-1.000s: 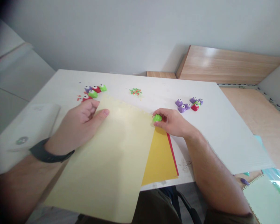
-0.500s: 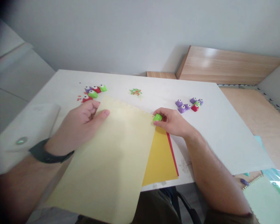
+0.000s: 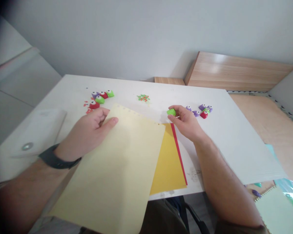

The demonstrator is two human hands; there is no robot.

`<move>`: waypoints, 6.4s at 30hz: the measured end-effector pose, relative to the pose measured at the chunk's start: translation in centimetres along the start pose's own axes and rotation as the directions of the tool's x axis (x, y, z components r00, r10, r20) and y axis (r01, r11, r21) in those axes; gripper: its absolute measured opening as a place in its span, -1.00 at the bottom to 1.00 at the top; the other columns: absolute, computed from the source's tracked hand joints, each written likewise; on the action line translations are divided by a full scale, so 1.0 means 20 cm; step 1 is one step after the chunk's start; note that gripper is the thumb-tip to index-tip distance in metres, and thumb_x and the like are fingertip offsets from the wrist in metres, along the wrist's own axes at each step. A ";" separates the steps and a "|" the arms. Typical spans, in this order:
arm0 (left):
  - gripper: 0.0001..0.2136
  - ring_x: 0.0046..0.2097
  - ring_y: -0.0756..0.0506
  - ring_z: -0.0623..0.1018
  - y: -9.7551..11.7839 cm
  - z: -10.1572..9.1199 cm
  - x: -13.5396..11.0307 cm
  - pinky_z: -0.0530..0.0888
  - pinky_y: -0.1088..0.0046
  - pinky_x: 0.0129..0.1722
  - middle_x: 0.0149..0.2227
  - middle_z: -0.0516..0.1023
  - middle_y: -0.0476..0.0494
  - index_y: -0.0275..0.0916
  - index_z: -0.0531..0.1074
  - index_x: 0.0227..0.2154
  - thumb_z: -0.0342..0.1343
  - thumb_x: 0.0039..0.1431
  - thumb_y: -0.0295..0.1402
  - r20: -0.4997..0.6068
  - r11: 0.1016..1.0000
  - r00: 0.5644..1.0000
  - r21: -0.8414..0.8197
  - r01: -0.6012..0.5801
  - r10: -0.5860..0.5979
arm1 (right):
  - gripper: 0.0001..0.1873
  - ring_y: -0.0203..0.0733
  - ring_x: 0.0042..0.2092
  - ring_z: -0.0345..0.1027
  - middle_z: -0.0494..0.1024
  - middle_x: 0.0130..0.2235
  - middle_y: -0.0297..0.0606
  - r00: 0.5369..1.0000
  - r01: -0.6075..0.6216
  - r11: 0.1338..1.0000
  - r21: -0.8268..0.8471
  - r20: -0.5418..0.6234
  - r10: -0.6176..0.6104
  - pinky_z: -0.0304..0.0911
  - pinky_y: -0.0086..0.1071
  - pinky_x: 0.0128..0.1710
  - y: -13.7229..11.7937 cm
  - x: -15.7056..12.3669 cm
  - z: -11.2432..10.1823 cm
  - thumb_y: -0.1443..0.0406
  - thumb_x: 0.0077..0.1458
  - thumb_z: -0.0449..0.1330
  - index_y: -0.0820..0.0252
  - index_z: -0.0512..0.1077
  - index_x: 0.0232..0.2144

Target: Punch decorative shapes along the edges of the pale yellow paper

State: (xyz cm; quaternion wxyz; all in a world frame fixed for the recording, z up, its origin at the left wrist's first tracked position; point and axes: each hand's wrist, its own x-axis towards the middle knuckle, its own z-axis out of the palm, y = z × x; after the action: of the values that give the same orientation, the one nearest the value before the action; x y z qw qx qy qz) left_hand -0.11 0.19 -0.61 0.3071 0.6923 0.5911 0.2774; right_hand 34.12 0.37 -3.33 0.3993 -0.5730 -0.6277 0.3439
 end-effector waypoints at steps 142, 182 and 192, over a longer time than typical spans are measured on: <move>-0.83 -0.23 -0.16 0.55 -0.03 0.03 0.00 0.37 0.33 -0.26 -0.26 0.62 -0.06 -0.15 0.40 -0.21 0.04 0.39 -0.17 0.021 0.990 0.991 0.029 -0.136 0.136 | -0.56 -0.01 0.02 0.58 0.63 -0.01 -0.01 0.991 -0.129 0.982 0.139 0.036 0.125 0.34 -0.49 -0.62 -0.10 0.35 0.33 -0.13 0.33 0.12 0.09 0.29 -0.26; -0.85 -0.26 -0.15 0.52 0.00 0.03 -0.01 0.34 0.33 -0.29 -0.32 0.56 -0.04 -0.15 0.38 -0.24 0.02 0.39 -0.21 0.016 0.987 0.988 0.054 -0.152 0.152 | -0.54 -0.07 -0.03 0.58 0.65 -0.03 -0.05 0.996 -0.071 0.997 0.014 0.063 0.070 0.45 -0.43 -0.51 -0.12 0.32 0.28 -0.15 0.35 0.07 0.10 0.34 -0.24; -0.86 -0.28 -0.14 0.52 0.00 0.04 -0.01 0.33 0.35 -0.31 -0.32 0.57 -0.06 -0.15 0.40 -0.23 0.02 0.38 -0.23 0.017 0.988 0.988 0.043 -0.152 0.151 | -0.54 -0.04 -0.14 0.60 0.71 -0.15 -0.08 0.980 -0.197 0.965 -0.172 -0.047 0.192 0.41 -0.37 -0.50 -0.04 0.19 0.04 -0.16 0.32 0.11 0.07 0.41 -0.29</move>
State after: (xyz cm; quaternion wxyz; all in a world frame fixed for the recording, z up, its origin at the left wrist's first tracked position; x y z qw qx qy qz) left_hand 0.45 -0.19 -1.22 0.2740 0.7437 0.5406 0.2819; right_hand 33.05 4.12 -2.56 0.3209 -0.6698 -0.5903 0.3161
